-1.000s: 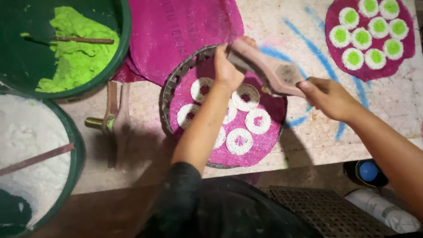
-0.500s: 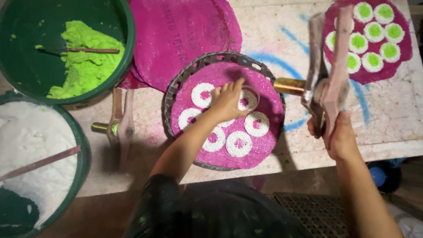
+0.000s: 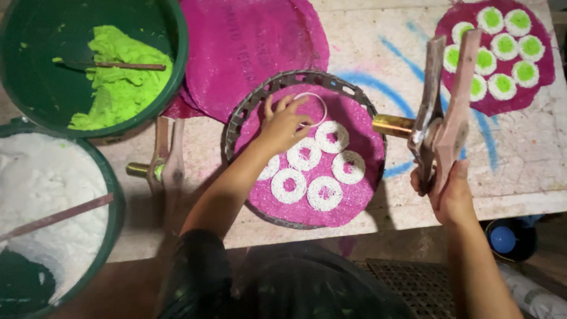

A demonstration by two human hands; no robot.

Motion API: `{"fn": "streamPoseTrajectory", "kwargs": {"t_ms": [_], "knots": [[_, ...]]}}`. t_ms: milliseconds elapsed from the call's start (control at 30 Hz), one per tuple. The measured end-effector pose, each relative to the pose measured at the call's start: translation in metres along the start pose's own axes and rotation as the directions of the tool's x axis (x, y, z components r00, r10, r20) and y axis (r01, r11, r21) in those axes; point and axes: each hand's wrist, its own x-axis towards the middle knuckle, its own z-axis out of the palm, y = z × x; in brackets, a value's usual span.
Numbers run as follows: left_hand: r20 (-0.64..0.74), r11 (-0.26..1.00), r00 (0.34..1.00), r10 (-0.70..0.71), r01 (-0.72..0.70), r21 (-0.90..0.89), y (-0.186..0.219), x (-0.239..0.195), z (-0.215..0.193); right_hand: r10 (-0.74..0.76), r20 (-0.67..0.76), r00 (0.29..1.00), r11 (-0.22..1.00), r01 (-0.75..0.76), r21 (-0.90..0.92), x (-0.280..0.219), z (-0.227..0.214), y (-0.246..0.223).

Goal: The person fills circular molds with green and white food mixtures using a wooden tool by hand and then arranges them on a tray.

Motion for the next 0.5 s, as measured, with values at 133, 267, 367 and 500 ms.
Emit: {"fn": "streamPoseTrajectory", "kwargs": {"t_ms": [133, 267, 367, 500], "knots": [[-0.086, 0.981, 0.995, 0.044, -0.059, -0.187, 0.001, -0.001, -0.001, 0.045, 0.048, 0.998, 0.997, -0.042, -0.068, 0.023, 0.014, -0.003], [-0.378, -0.187, 0.917, 0.131, -0.351, -0.917, 0.007, 0.022, -0.011, 0.248, 0.110, 0.963, 0.834, -0.155, -0.529, 0.067, 0.039, -0.026], [-0.403, -0.604, 0.911, -0.086, -0.369, -0.707, 0.015, 0.049, -0.016, 0.452, 0.401, 0.797, 0.860, -0.271, -0.432, 0.109, 0.069, -0.054], [-0.418, -0.811, 0.874, -0.247, -0.422, -0.405, 0.003, 0.081, -0.024, 0.495, 0.207, 0.844, 0.598, -0.158, -0.786, 0.151, 0.100, -0.100]]}}
